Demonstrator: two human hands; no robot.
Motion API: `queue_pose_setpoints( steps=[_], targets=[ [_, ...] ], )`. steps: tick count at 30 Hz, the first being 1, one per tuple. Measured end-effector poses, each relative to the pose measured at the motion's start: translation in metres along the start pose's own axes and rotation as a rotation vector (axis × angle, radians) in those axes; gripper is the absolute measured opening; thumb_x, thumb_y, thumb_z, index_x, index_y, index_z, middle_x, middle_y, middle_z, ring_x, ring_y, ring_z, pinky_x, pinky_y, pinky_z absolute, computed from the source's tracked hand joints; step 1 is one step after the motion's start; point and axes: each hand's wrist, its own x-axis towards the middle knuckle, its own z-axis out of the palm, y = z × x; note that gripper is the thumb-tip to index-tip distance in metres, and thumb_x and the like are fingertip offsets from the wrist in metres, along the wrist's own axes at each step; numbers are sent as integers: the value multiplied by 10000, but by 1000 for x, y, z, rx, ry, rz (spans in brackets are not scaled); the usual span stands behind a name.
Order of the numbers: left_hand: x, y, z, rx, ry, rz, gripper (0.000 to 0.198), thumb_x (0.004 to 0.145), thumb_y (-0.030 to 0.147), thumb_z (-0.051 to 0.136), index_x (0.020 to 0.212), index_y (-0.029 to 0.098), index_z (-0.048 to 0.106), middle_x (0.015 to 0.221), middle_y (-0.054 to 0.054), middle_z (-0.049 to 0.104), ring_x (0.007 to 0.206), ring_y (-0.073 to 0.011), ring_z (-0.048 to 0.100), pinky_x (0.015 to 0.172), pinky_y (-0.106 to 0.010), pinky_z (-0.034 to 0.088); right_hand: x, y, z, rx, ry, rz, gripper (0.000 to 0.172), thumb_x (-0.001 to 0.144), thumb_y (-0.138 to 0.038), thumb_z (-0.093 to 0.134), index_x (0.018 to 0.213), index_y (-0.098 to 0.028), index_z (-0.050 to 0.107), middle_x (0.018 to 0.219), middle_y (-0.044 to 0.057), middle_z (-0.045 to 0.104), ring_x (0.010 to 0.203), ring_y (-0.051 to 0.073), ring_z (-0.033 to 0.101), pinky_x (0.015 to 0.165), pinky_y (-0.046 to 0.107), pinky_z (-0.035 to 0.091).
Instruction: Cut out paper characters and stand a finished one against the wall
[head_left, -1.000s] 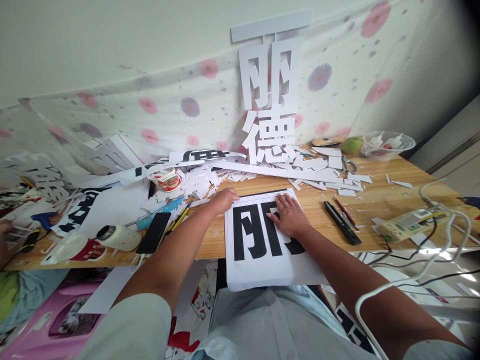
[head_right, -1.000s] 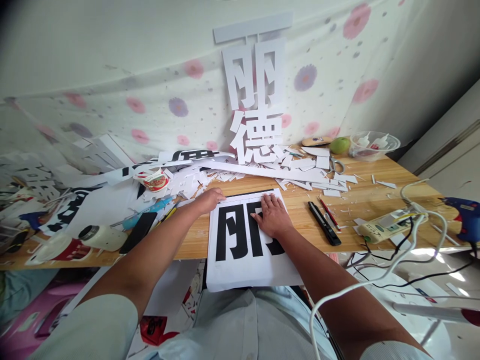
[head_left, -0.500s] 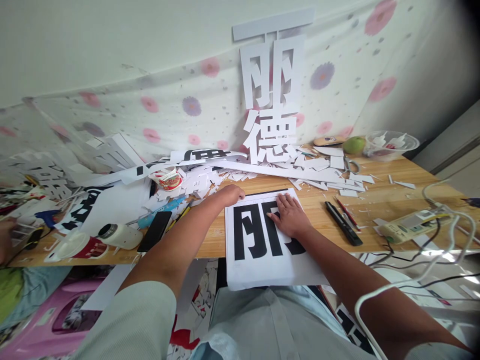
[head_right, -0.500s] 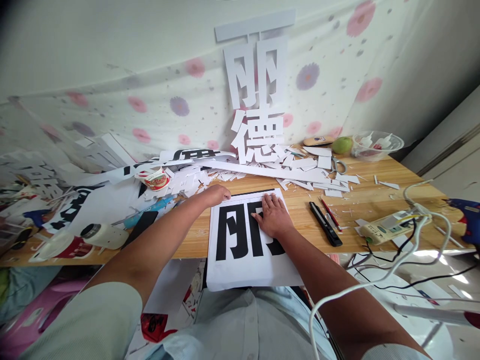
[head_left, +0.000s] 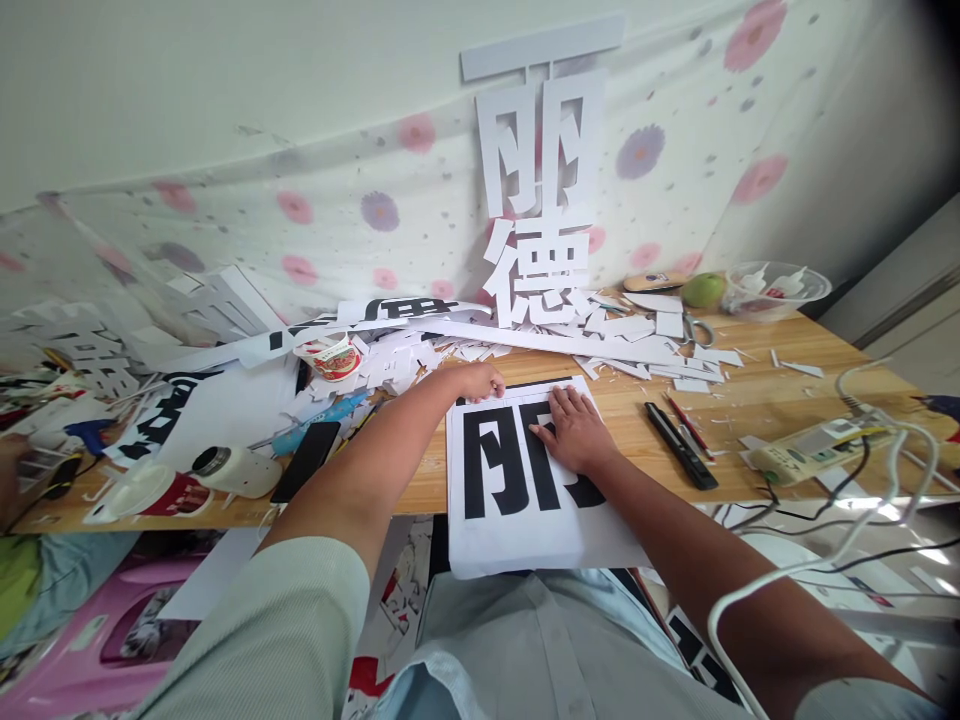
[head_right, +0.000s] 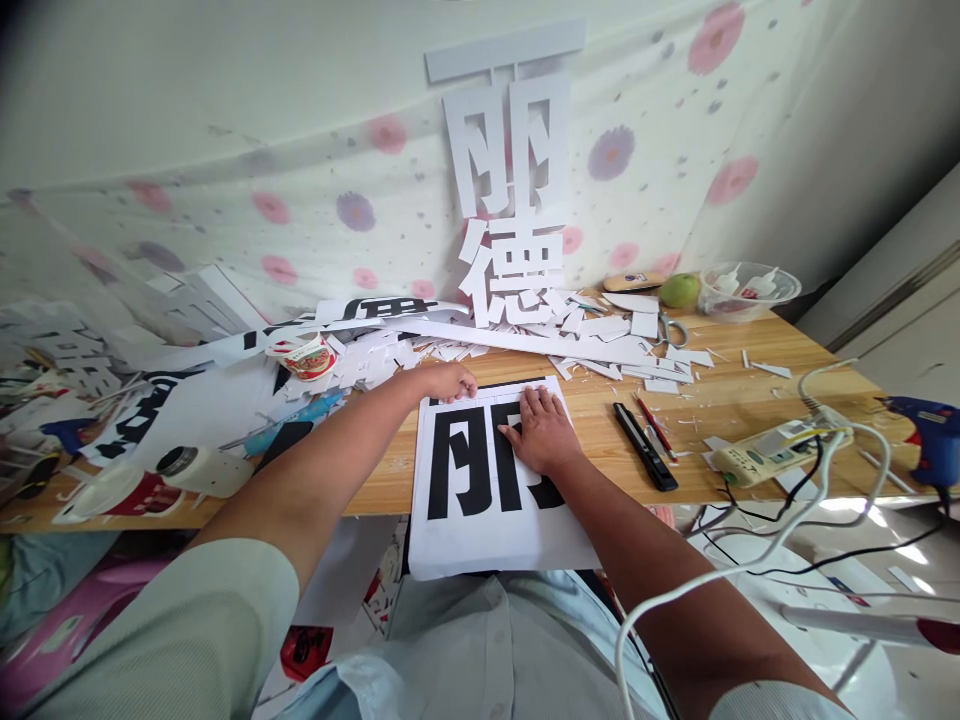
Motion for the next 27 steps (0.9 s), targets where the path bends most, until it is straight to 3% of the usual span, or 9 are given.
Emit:
queue_pose_setpoints(
  steps=[7, 10, 16, 22, 27],
  targets=[
    [10, 19, -9, -20, -80, -82, 317, 788, 294, 764, 1101, 263, 796, 879, -42, 782, 697, -202, 702, 689, -307, 586, 1, 0, 1, 6, -4, 2, 905, 1114, -699, 331, 1745, -52, 385, 1836, 195, 300, 1732, 400, 172, 1402, 551, 138],
    [14, 28, -8, -13, -76, -128, 301, 835, 434, 802, 1039, 214, 776, 850, -79, 784, 684, -223, 721, 675, -325, 597, 1, 0, 0, 10, -17, 7, 918, 1114, -705, 322, 1747, -43, 376, 1843, 189, 279, 1735, 395, 160, 1404, 544, 127],
    [23, 50, -1, 77, 4, -218, 600, 952, 746, 615, 957, 162, 754, 760, -137, 774, 651, -276, 737, 696, -384, 610, 3, -4, -7, 44, -52, 25, 959, 1106, -732, 316, 1760, -31, 337, 1852, 189, 246, 1741, 393, 129, 1407, 530, 94],
    [35, 64, 6, 226, 161, -304, 739, 877, 867, 651, 998, 157, 819, 833, -188, 810, 908, -386, 799, 878, -420, 594, 4, -5, -15, 98, -60, 18, 988, 1100, -759, 281, 1761, -27, 332, 1860, 186, 219, 1745, 389, 98, 1405, 522, 68],
    [44, 65, 9, 233, 192, -348, 835, 843, 942, 602, 1089, 179, 840, 1010, -230, 834, 1018, -448, 791, 890, -466, 599, 3, -5, -18, 125, -70, 20, 957, 1112, -730, 277, 1765, -32, 322, 1862, 181, 207, 1748, 383, 78, 1405, 522, 51]
  ],
)
